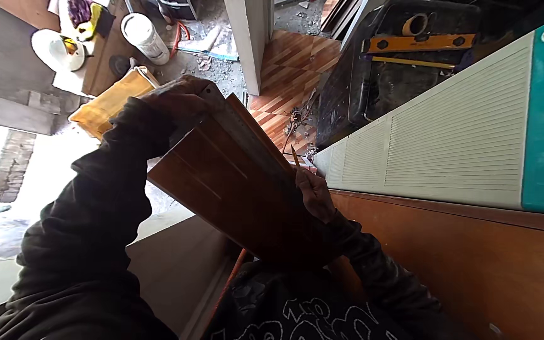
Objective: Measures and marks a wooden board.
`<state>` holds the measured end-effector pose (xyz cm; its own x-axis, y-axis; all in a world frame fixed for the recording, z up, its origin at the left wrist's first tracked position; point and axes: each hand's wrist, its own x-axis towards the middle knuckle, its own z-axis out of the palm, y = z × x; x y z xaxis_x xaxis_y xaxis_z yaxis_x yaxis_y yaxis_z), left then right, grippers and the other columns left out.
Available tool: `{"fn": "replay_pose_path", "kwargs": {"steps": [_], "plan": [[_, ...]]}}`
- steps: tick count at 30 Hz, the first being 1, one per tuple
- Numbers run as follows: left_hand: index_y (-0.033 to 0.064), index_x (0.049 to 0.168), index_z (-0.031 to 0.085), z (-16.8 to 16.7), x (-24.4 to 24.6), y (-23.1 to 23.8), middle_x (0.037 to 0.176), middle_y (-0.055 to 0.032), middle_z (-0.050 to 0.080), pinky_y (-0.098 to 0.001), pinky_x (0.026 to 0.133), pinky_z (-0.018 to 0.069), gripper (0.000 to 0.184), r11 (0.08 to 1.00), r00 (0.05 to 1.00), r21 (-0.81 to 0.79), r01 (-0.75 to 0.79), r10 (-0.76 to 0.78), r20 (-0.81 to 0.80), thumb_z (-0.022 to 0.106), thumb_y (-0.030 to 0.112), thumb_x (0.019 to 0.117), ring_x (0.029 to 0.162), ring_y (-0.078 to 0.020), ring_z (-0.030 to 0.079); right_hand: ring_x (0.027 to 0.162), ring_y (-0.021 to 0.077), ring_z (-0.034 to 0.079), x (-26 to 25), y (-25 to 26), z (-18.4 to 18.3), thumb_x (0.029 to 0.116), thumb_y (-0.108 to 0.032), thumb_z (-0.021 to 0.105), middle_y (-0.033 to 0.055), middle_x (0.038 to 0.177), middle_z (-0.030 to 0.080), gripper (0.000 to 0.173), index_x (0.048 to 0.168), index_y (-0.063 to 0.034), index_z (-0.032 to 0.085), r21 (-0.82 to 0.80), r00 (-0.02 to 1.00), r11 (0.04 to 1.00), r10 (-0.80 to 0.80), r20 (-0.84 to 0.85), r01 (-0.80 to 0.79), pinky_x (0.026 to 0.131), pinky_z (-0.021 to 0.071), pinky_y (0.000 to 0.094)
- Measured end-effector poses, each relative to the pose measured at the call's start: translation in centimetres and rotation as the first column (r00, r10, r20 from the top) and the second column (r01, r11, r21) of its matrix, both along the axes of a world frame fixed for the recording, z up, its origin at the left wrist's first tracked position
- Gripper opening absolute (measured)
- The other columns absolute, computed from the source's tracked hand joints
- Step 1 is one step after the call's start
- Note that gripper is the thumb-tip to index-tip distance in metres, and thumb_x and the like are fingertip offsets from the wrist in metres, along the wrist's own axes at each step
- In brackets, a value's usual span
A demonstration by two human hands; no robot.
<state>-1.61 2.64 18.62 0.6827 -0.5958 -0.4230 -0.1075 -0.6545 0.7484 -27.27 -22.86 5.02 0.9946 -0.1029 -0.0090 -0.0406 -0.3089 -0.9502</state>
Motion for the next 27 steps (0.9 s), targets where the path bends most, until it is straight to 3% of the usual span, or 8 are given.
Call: {"fn": "replay_pose_path", "kwargs": {"steps": [5, 8, 9, 11, 13, 17, 19, 27], "plan": [[0.0103, 0.091, 0.068, -0.1, 0.2, 0.0, 0.072, 0.0068, 0.064, -0.0142, 0.058, 0.0459, 0.012, 0.999, 0.999, -0.022, 0.041, -0.04, 0.015, 0.061, 0.001, 0.0959, 0.061, 0.0036, 0.057, 0.054, 0.0059, 0.044, 0.0, -0.5, 0.1, 0.1092, -0.024, 0.043, -0.0034, 0.063, 0.045, 0.035, 0.082, -0.008, 0.058, 0.002, 1.0, 1.0, 0.012, -0.003, -0.012, 0.052, 0.0397, 0.0242], [0.0089, 0.094, 0.067, -0.4, 0.2, -0.1, 0.074, 0.005, 0.066, -0.0151, 0.061, 0.0497, 0.01, 0.999, 1.0, -0.046, 0.02, -0.021, -0.018, 0.062, 0.001, 0.0969, 0.064, 0.0021, 0.06, 0.072, 0.0105, 0.059, -0.1, -1.6, 0.7, 0.109, -0.023, 0.046, 0.0056, 0.09, 0.065, 0.033, 0.108, -0.0015, 0.071, -0.095, 1.0, 0.995, 0.008, 0.018, -0.007, 0.065, 0.0521, 0.029], [0.0084, 0.094, 0.067, -0.4, 0.1, -0.2, 0.074, 0.0043, 0.067, -0.0154, 0.061, 0.0501, 0.009, 0.999, 1.0, -0.042, 0.005, -0.006, -0.025, 0.062, 0.001, 0.097, 0.064, 0.0016, 0.06, 0.081, 0.0132, 0.063, -0.2, -2.1, 1.3, 0.1085, -0.024, 0.047, 0.0076, 0.098, 0.067, 0.033, 0.108, -0.0014, 0.072, -0.158, 1.0, 0.987, 0.018, 0.014, -0.015, 0.072, 0.0547, 0.0321], [0.0082, 0.094, 0.068, -0.2, -0.1, -0.2, 0.074, 0.0037, 0.067, -0.0159, 0.061, 0.0506, 0.009, 0.999, 0.999, -0.03, -0.021, 0.02, -0.033, 0.062, 0.002, 0.0972, 0.064, 0.001, 0.061, 0.066, 0.0106, 0.059, -0.2, -3.0, 2.4, 0.1077, -0.029, 0.05, 0.0022, 0.077, 0.062, 0.035, 0.091, -0.0061, 0.069, -0.267, 1.0, 0.964, 0.005, 0.018, 0.0, 0.06, 0.0514, 0.0305], [0.0084, 0.094, 0.067, 0.0, -0.4, -0.3, 0.074, 0.004, 0.067, -0.0155, 0.061, 0.0508, 0.009, 0.999, 0.999, -0.022, -0.029, 0.028, -0.042, 0.061, 0.002, 0.098, 0.063, 0.0013, 0.061, 0.052, 0.011, 0.053, -0.6, -3.4, 3.7, 0.1084, -0.034, 0.047, -0.0009, 0.062, 0.056, 0.038, 0.09, -0.0092, 0.069, -0.348, 0.999, 0.937, 0.025, -0.028, -0.033, 0.048, 0.0453, 0.033], [0.008, 0.096, 0.067, 0.1, -0.4, -0.5, 0.076, 0.0034, 0.068, -0.0159, 0.062, 0.052, 0.009, 0.999, 0.999, -0.019, -0.027, 0.027, -0.041, 0.062, 0.002, 0.0983, 0.065, 0.001, 0.063, 0.053, 0.025, 0.059, -1.9, -2.6, 6.1, 0.1066, -0.025, 0.038, 0.0048, 0.062, 0.059, 0.042, 0.136, -0.0063, 0.062, -0.529, 0.984, 0.832, 0.105, -0.143, -0.166, 0.051, 0.0496, 0.0472], [0.0078, 0.097, 0.068, 0.3, -0.5, -0.6, 0.076, 0.0034, 0.068, -0.0158, 0.063, 0.0522, 0.008, 0.999, 0.999, -0.019, -0.027, 0.026, -0.041, 0.062, 0.002, 0.0982, 0.065, 0.001, 0.063, 0.054, 0.0256, 0.061, -2.3, -2.1, 6.9, 0.1052, -0.022, 0.038, 0.0046, 0.063, 0.06, 0.046, 0.147, -0.0071, 0.052, -0.556, 0.975, 0.803, 0.139, -0.175, -0.214, 0.053, 0.0514, 0.0476], [0.0085, 0.096, 0.068, 0.5, -0.8, -1.1, 0.076, 0.004, 0.068, -0.0157, 0.063, 0.0516, 0.01, 0.999, 0.999, -0.014, -0.035, 0.035, -0.023, 0.061, 0.002, 0.0983, 0.066, 0.0015, 0.062, 0.06, 0.0288, 0.066, -2.0, -0.9, 7.9, 0.1036, -0.017, 0.045, 0.0083, 0.067, 0.065, 0.038, 0.137, -0.0092, 0.061, -0.554, 0.963, 0.795, 0.136, -0.235, -0.247, 0.056, 0.0541, 0.0486]]}}
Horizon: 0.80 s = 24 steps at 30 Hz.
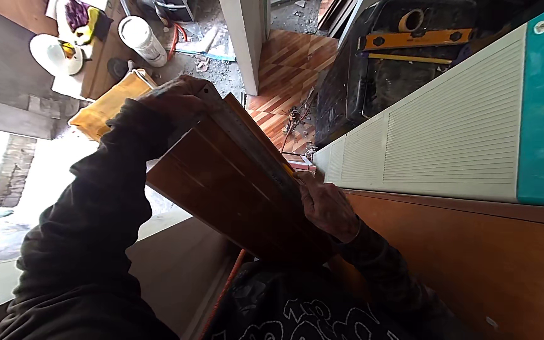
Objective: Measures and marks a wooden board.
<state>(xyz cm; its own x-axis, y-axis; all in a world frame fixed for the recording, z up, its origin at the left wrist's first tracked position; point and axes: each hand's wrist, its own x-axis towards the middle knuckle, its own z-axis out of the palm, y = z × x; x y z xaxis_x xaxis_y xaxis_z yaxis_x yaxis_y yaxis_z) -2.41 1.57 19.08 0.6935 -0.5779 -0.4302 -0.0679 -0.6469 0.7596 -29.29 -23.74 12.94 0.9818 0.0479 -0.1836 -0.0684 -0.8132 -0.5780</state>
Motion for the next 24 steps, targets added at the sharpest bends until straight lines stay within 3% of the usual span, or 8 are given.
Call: {"fn": "replay_pose_path", "kwargs": {"steps": [19, 24], "plan": [[0.0097, 0.097, 0.068, -0.03, 0.14, 0.02, 0.079, 0.0023, 0.066, -0.0203, 0.066, 0.0481, 0.008, 0.998, 0.997, 0.062, 0.022, -0.026, 0.067, 0.063, 0.003, 0.0966, 0.069, -0.0016, 0.059, 0.061, 0.031, 0.067, 0.35, 0.68, -0.23, 0.1022, -0.014, 0.047, 0.0102, 0.068, 0.066, 0.037, 0.134, -0.0069, 0.065, -0.014, 1.0, 1.0, 0.011, 0.022, -0.011, 0.057, 0.055, 0.0497], [0.0094, 0.095, 0.067, -0.25, 0.21, 0.08, 0.076, 0.0041, 0.066, -0.0161, 0.063, 0.0495, 0.008, 1.0, 0.999, 0.012, 0.02, -0.02, 0.042, 0.063, 0.002, 0.0966, 0.066, 0.0014, 0.06, 0.061, 0.0313, 0.067, 0.31, 0.7, -0.12, 0.1011, -0.013, 0.048, 0.0101, 0.066, 0.065, 0.037, 0.132, -0.0077, 0.066, -0.033, 0.999, 0.999, 0.008, 0.043, -0.007, 0.056, 0.0542, 0.0494]]}}
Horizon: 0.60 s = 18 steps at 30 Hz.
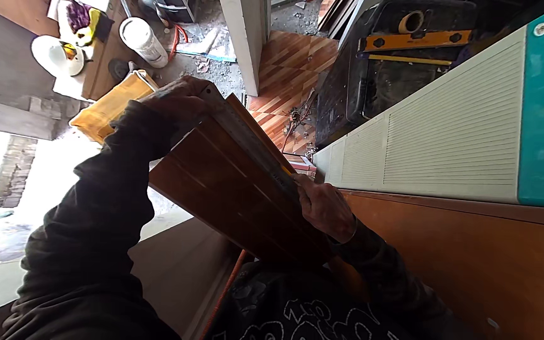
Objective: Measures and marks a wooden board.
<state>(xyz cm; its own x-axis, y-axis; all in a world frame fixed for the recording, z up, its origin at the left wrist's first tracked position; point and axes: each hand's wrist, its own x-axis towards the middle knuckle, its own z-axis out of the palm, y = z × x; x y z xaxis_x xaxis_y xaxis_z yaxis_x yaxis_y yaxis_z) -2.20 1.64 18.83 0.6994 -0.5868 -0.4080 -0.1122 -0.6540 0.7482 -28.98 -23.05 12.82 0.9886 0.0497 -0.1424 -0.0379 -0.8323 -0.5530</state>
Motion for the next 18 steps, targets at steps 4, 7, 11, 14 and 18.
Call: {"fn": "replay_pose_path", "kwargs": {"steps": [4, 7, 11, 14, 18], "plan": [[0.0099, 0.095, 0.068, -0.4, 0.4, 0.2, 0.076, 0.0034, 0.066, -0.0186, 0.063, 0.0478, 0.008, 1.0, 0.999, 0.006, 0.026, -0.026, 0.031, 0.064, 0.003, 0.0958, 0.066, -0.0002, 0.059, 0.06, 0.0312, 0.067, 0.3, 0.0, 0.1, 0.1011, -0.013, 0.048, 0.0096, 0.066, 0.065, 0.037, 0.132, -0.0083, 0.067, -0.003, 1.0, 1.0, 0.009, 0.004, -0.009, 0.056, 0.0537, 0.0494], [0.0089, 0.096, 0.068, -0.3, 0.5, 0.1, 0.077, 0.0022, 0.066, -0.0203, 0.065, 0.0481, 0.006, 0.998, 0.997, 0.044, 0.037, -0.039, 0.06, 0.064, 0.004, 0.0966, 0.067, -0.0013, 0.059, 0.058, 0.0299, 0.065, 0.8, 0.2, 0.3, 0.1002, -0.013, 0.049, 0.0086, 0.063, 0.063, 0.036, 0.13, -0.009, 0.068, 0.003, 0.999, 1.0, 0.013, 0.038, -0.013, 0.054, 0.0529, 0.0487], [0.0093, 0.093, 0.068, -0.3, 0.5, 0.1, 0.074, 0.0032, 0.066, -0.0186, 0.063, 0.0483, 0.007, 0.999, 0.997, 0.029, 0.041, -0.043, 0.064, 0.064, 0.004, 0.0967, 0.064, -0.0003, 0.059, 0.057, 0.0298, 0.065, 1.0, 0.1, 0.8, 0.1006, -0.013, 0.049, 0.0081, 0.062, 0.062, 0.036, 0.131, -0.0114, 0.068, -0.023, 1.0, 0.999, 0.024, 0.007, -0.023, 0.054, 0.0525, 0.0489], [0.0092, 0.096, 0.067, -0.4, 0.8, 0.5, 0.076, 0.0038, 0.065, -0.0179, 0.063, 0.0477, 0.007, 0.999, 0.998, 0.021, 0.049, -0.049, 0.033, 0.063, 0.004, 0.097, 0.065, 0.0005, 0.059, 0.063, 0.0334, 0.068, 0.5, -0.2, 0.7, 0.1017, -0.014, 0.048, 0.0112, 0.067, 0.066, 0.036, 0.131, -0.0109, 0.067, -0.038, 0.998, 0.999, 0.023, -0.054, -0.025, 0.058, 0.0541, 0.0514], [0.0083, 0.095, 0.068, -0.5, 0.6, 0.4, 0.075, 0.0035, 0.066, -0.0173, 0.062, 0.0476, 0.007, 1.0, 0.999, 0.012, 0.025, -0.025, 0.036, 0.064, 0.003, 0.0962, 0.064, 0.0008, 0.059, 0.06, 0.0329, 0.067, 1.6, 0.5, 1.2, 0.0995, -0.012, 0.05, 0.0105, 0.064, 0.064, 0.036, 0.13, -0.0108, 0.068, -0.044, 1.0, 0.999, 0.02, -0.016, -0.02, 0.056, 0.0532, 0.051]]}}
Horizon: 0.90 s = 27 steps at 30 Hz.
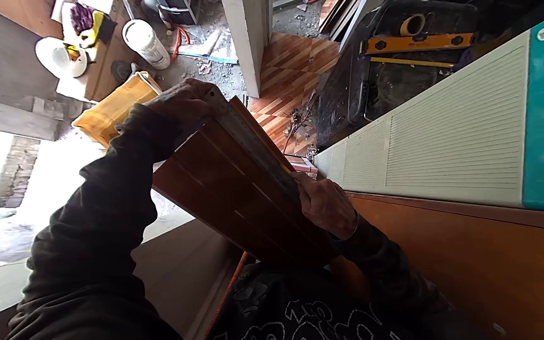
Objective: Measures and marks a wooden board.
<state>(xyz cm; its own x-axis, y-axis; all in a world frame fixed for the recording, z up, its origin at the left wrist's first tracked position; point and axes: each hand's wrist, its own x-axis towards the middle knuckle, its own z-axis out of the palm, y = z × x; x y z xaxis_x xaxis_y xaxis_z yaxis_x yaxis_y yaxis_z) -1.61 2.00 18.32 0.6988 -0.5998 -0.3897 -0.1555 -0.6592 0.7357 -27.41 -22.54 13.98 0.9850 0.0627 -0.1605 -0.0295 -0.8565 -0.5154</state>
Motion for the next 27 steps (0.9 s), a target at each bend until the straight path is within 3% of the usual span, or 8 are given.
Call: {"fn": "replay_pose_path", "kwargs": {"steps": [4, 9, 15, 20, 23, 27], "plan": [[0.0094, 0.095, 0.068, 0.3, 0.0, -0.2, 0.074, 0.0049, 0.065, -0.0167, 0.061, 0.0474, 0.007, 1.0, 1.0, -0.003, 0.028, -0.028, 0.01, 0.063, 0.005, 0.0969, 0.063, 0.0021, 0.058, 0.058, 0.0306, 0.065, 2.4, 1.0, 1.2, 0.1002, -0.013, 0.05, 0.0086, 0.064, 0.063, 0.036, 0.133, -0.0123, 0.066, -0.009, 1.0, 1.0, 0.02, 0.01, -0.02, 0.052, 0.0518, 0.0481], [0.0084, 0.098, 0.069, 0.6, -0.4, -0.6, 0.077, 0.0037, 0.067, -0.0172, 0.063, 0.0482, 0.005, 1.0, 1.0, -0.006, -0.004, 0.004, -0.002, 0.065, 0.005, 0.0969, 0.065, 0.0011, 0.059, 0.056, 0.0308, 0.065, 5.7, 2.3, 3.0, 0.1009, -0.013, 0.052, 0.0092, 0.064, 0.062, 0.029, 0.126, -0.0108, 0.067, -0.002, 0.991, 0.999, 0.051, 0.122, -0.051, 0.047, 0.0497, 0.0473], [0.0087, 0.093, 0.068, 1.4, -1.1, -1.4, 0.075, 0.0027, 0.067, -0.0182, 0.061, 0.0487, 0.007, 0.999, 1.0, -0.033, -0.022, 0.021, -0.021, 0.065, 0.003, 0.0954, 0.064, -0.0007, 0.06, 0.072, 0.0346, 0.069, 10.0, 3.3, 5.0, 0.1017, -0.013, 0.047, 0.0119, 0.077, 0.068, 0.03, 0.125, -0.0126, 0.067, -0.004, 0.987, 0.996, 0.088, 0.131, -0.088, 0.057, 0.0524, 0.0505], [0.0098, 0.095, 0.07, 1.4, -1.3, -1.4, 0.076, 0.0021, 0.067, -0.0214, 0.062, 0.0494, 0.004, 1.0, 0.999, -0.006, -0.029, 0.029, -0.014, 0.066, 0.01, 0.097, 0.065, -0.0027, 0.06, 0.074, 0.0335, 0.069, 10.7, 3.5, 5.4, 0.1026, -0.015, 0.047, 0.0114, 0.079, 0.068, 0.033, 0.131, -0.0149, 0.065, -0.021, 0.989, 0.995, 0.102, 0.107, -0.1, 0.059, 0.0527, 0.0498], [0.011, 0.094, 0.07, 1.6, -1.4, -1.6, 0.076, 0.002, 0.068, -0.0219, 0.063, 0.0507, 0.005, 1.0, 1.0, 0.003, -0.012, 0.012, 0.007, 0.067, 0.012, 0.097, 0.065, -0.0029, 0.062, 0.075, 0.0328, 0.069, 11.1, 3.5, 5.5, 0.1039, -0.018, 0.047, 0.0108, 0.079, 0.067, 0.028, 0.125, -0.0143, 0.065, -0.019, 0.988, 0.994, 0.109, 0.105, -0.108, 0.059, 0.0524, 0.0491], [0.0103, 0.092, 0.068, 1.3, -1.4, -1.4, 0.074, 0.0017, 0.066, -0.0206, 0.058, 0.0482, 0.005, 0.999, 1.0, -0.04, -0.014, 0.013, -0.019, 0.066, 0.009, 0.0962, 0.061, -0.003, 0.059, 0.077, 0.033, 0.07, 11.3, 3.3, 5.9, 0.0984, -0.012, 0.05, 0.0115, 0.083, 0.069, 0.037, 0.132, -0.016, 0.064, -0.011, 0.99, 0.993, 0.114, 0.078, -0.113, 0.06, 0.0531, 0.0498]]}}
